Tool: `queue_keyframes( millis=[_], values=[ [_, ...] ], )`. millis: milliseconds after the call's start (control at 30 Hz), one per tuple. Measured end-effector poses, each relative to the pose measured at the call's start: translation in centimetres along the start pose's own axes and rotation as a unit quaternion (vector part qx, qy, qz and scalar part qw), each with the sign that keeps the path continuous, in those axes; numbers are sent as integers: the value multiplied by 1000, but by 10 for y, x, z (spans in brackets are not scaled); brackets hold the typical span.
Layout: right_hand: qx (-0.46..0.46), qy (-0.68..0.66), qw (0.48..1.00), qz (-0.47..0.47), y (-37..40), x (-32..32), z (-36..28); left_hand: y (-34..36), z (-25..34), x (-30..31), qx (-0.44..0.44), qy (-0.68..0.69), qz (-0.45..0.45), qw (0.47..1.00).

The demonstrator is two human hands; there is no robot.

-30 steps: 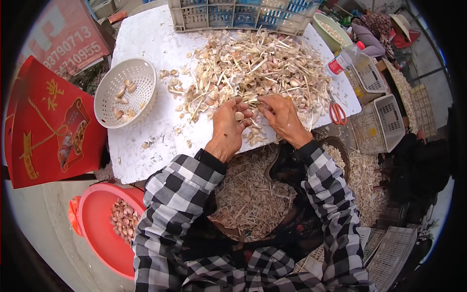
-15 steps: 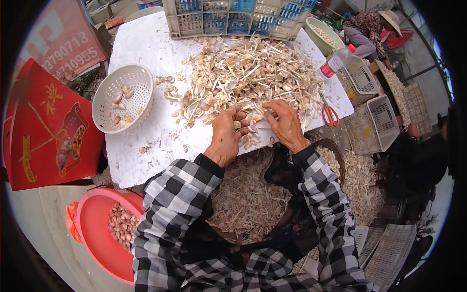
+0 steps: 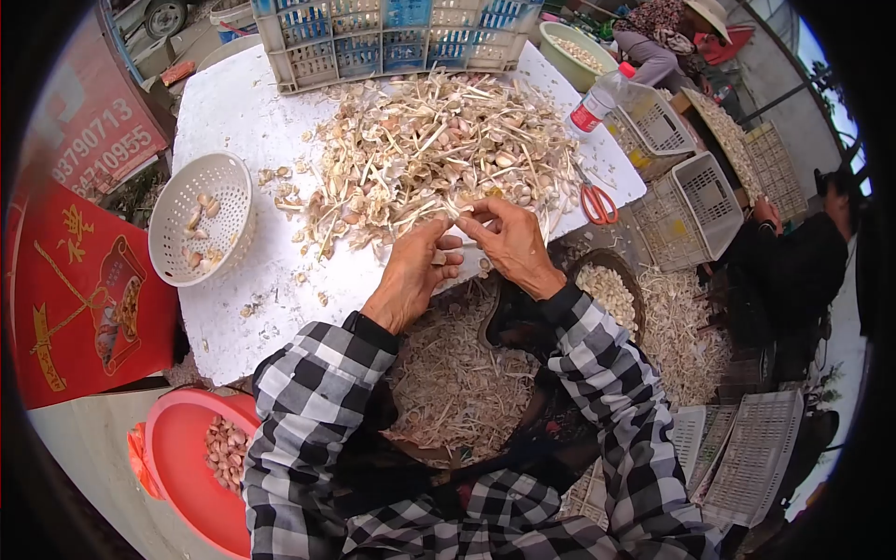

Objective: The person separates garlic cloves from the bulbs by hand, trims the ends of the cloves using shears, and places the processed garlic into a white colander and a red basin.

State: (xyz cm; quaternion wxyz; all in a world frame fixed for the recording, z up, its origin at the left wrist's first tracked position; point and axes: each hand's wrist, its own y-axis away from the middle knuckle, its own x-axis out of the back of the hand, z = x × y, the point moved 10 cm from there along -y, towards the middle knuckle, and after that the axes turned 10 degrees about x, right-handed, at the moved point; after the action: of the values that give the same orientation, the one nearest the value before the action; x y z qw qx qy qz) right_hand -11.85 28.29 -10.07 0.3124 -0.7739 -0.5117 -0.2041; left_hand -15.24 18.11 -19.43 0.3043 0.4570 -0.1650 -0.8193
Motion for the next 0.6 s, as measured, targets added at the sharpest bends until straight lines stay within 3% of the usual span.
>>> queue_keyframes(
  millis=[67,133,200,233,267,333,367,400,500,567,600],
  values=[
    [20,-1,1000,-8,7,-3,-7,-2,-3,-13,-13,-43,-54,998],
    [105,42,994,-5,12,-5,-23,-1,-1,-19,-34,-64,-89,993],
    [63,-79,994,-37,17,-4,-33,-8,-6,-6,-30,-45,-71,996],
    [61,-39,997,-22,11,12,-23,-8,-5,3,-29,-20,-42,999],
    [60,1,998,-8,3,35,-6,-6,-3,4,-36,-26,-43,998],
    [-29,137,990,31,-9,97,53,-3,0,7,-19,22,-27,999],
    [11,214,971,102,-7,129,88,0,2,7,-17,23,-12,1000],
    [-9,291,948,130,-1,157,119,1,4,4,-24,22,-17,999],
    [-69,335,929,142,8,188,175,3,5,-1,-22,21,-8,999],
    [-126,370,919,56,12,181,210,4,4,-1,-19,21,-9,1000],
    [-132,369,918,58,13,179,224,4,3,-4,-11,22,-13,1000]
  ],
)
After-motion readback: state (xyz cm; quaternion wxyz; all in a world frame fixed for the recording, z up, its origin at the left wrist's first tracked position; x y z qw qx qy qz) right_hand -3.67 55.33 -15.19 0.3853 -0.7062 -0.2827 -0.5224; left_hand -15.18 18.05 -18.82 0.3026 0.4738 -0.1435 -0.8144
